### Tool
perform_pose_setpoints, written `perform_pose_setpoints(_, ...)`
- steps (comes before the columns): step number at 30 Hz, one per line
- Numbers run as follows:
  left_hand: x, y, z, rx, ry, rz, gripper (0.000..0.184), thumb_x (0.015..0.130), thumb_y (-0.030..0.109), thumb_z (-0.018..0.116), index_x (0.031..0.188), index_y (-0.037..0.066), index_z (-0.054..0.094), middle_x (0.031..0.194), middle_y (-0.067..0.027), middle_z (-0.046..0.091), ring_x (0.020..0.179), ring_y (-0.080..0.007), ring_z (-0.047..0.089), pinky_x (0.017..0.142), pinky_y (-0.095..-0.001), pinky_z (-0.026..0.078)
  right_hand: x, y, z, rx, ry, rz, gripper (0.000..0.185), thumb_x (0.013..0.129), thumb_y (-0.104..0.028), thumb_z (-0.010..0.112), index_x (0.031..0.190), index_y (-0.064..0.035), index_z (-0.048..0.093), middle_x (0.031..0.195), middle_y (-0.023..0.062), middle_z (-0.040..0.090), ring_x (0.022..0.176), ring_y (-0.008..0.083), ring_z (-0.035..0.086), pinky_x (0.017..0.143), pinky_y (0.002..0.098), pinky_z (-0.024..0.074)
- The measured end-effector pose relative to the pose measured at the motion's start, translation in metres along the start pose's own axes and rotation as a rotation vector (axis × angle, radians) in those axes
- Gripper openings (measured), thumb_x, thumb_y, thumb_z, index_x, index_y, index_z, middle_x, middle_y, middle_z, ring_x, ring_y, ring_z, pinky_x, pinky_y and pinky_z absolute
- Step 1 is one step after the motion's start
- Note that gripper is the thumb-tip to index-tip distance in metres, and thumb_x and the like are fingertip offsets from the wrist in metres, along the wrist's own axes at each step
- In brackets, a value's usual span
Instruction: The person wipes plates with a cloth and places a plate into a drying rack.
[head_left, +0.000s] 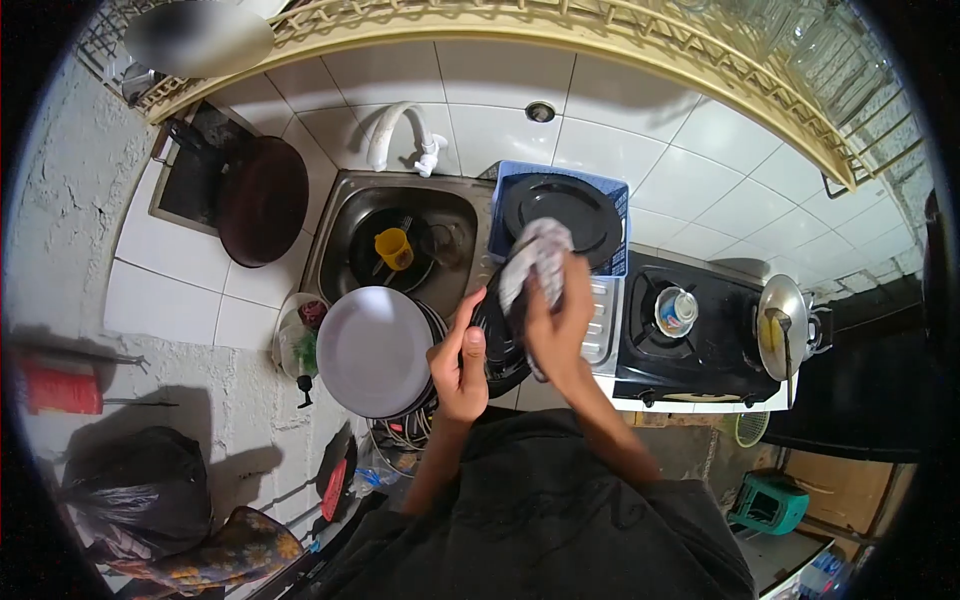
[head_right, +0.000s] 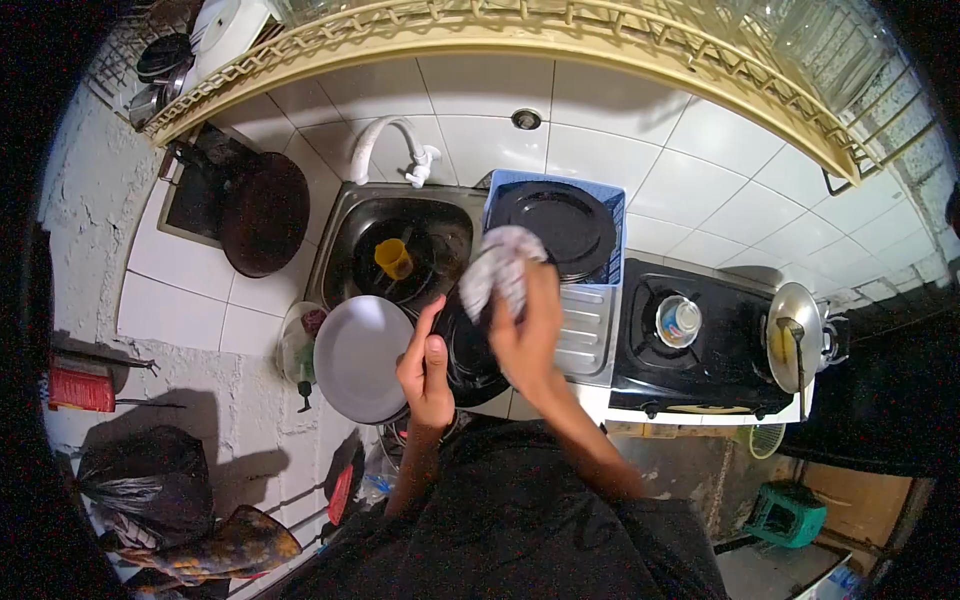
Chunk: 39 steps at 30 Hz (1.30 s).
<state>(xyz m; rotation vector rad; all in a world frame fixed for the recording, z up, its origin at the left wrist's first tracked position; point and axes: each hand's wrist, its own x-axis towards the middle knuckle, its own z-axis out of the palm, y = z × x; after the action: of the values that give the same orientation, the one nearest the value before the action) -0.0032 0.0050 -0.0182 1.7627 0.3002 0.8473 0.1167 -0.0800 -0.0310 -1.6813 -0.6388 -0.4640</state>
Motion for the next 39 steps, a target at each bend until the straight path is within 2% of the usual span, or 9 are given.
perform_pose_setpoints(4, 0.004, -0.009, 0.003, -0.064, 0.033, 0.092, 0.043, 0.109, 0.025, 0.048, 0.141, -0.003, 0.056, 0.070, 0.0080, 0.035, 0.062, -0.0021, 0.030, 0.056, -0.0232, 0.022, -0.008, -0.011, -0.004, 0.034, -0.093, -0.193, 0.041, 0.083, -0.001, 0.062, 0.124, 0.0032, 0.061, 0.102, 0.0236, 0.061, 0.090, 0.0406, 0.061, 0.077, 0.0426, 0.0507)
perform_pose_setpoints(7, 0.006, 0.009, -0.002, 0.003, 0.006, -0.009, 0.041, 0.109, 0.023, 0.049, 0.139, -0.004, 0.058, 0.065, 0.0062, 0.034, 0.059, -0.0027, 0.030, 0.053, -0.0252, 0.021, 0.014, 0.007, 0.003, 0.105, 0.132, 0.195, 0.040, 0.083, 0.000, 0.060, 0.123, 0.0003, 0.063, 0.096, 0.0219, 0.057, 0.087, 0.0391, 0.060, 0.077, 0.0415, 0.0492)
perform_pose_setpoints(12, -0.001, 0.010, 0.000, -0.016, -0.033, -0.047, 0.044, 0.110, 0.026, 0.048, 0.141, -0.003, 0.057, 0.069, 0.0086, 0.034, 0.061, -0.0019, 0.029, 0.055, -0.0238, 0.021, -0.009, -0.019, -0.015, 0.033, -0.209, -0.357, 0.043, 0.080, 0.001, 0.058, 0.123, -0.0009, 0.063, 0.099, 0.0201, 0.060, 0.089, 0.0385, 0.062, 0.077, 0.0437, 0.0508)
perform_pose_setpoints(18, -0.006, 0.013, 0.007, 0.003, -0.034, -0.038, 0.044, 0.110, 0.026, 0.048, 0.143, -0.002, 0.055, 0.072, 0.0107, 0.033, 0.063, -0.0010, 0.027, 0.056, -0.0223, 0.021, 0.006, 0.006, -0.022, -0.004, 0.041, 0.198, 0.040, 0.085, -0.002, 0.062, 0.124, 0.0052, 0.057, 0.101, 0.0238, 0.058, 0.091, 0.0406, 0.060, 0.081, 0.0420, 0.0494)
perform_pose_setpoints(22, -0.007, -0.003, 0.015, -0.061, 0.054, 0.050, 0.045, 0.110, 0.027, 0.047, 0.143, -0.002, 0.055, 0.071, 0.0100, 0.033, 0.063, -0.0017, 0.028, 0.057, -0.0225, 0.022, -0.001, -0.022, -0.032, 0.088, -0.318, -0.260, 0.042, 0.082, 0.001, 0.059, 0.124, 0.0023, 0.060, 0.104, 0.0251, 0.059, 0.092, 0.0424, 0.062, 0.080, 0.0435, 0.0513)
perform_pose_setpoints(26, -0.007, 0.023, 0.005, 0.038, -0.010, -0.052, 0.047, 0.110, 0.029, 0.047, 0.143, -0.004, 0.054, 0.070, 0.0102, 0.033, 0.063, -0.0014, 0.029, 0.058, -0.0219, 0.023, -0.002, 0.014, -0.013, 0.177, 0.080, 0.230, 0.034, 0.089, 0.000, 0.061, 0.123, 0.0032, 0.057, 0.101, 0.0224, 0.060, 0.090, 0.0373, 0.060, 0.082, 0.0402, 0.0489)
perform_pose_setpoints(32, -0.010, -0.006, 0.016, -0.051, 0.115, 0.075, 0.043, 0.109, 0.024, 0.048, 0.139, -0.005, 0.057, 0.064, 0.0051, 0.035, 0.058, -0.0029, 0.030, 0.052, -0.0255, 0.022, -0.006, -0.018, -0.033, 0.093, -0.382, -0.208, 0.043, 0.086, -0.003, 0.061, 0.128, 0.0025, 0.057, 0.109, 0.0253, 0.059, 0.099, 0.0429, 0.061, 0.087, 0.0438, 0.0496)
perform_pose_setpoints(36, -0.010, 0.017, 0.006, 0.022, 0.033, -0.022, 0.044, 0.109, 0.025, 0.049, 0.139, -0.006, 0.057, 0.064, 0.0041, 0.036, 0.058, -0.0030, 0.030, 0.052, -0.0260, 0.021, 0.006, 0.003, -0.015, 0.147, 0.042, 0.275, 0.031, 0.096, -0.003, 0.059, 0.125, 0.0048, 0.055, 0.109, 0.0220, 0.060, 0.100, 0.0360, 0.061, 0.089, 0.0409, 0.0472)
perform_pose_setpoints(39, -0.009, 0.008, 0.015, -0.013, 0.090, 0.079, 0.044, 0.109, 0.025, 0.049, 0.139, -0.005, 0.057, 0.063, 0.0046, 0.034, 0.058, -0.0029, 0.030, 0.052, -0.0259, 0.021, 0.005, -0.013, -0.022, 0.094, -0.134, 0.046, 0.034, 0.092, -0.003, 0.059, 0.125, 0.0039, 0.055, 0.105, 0.0215, 0.059, 0.097, 0.0361, 0.061, 0.086, 0.0412, 0.0479)
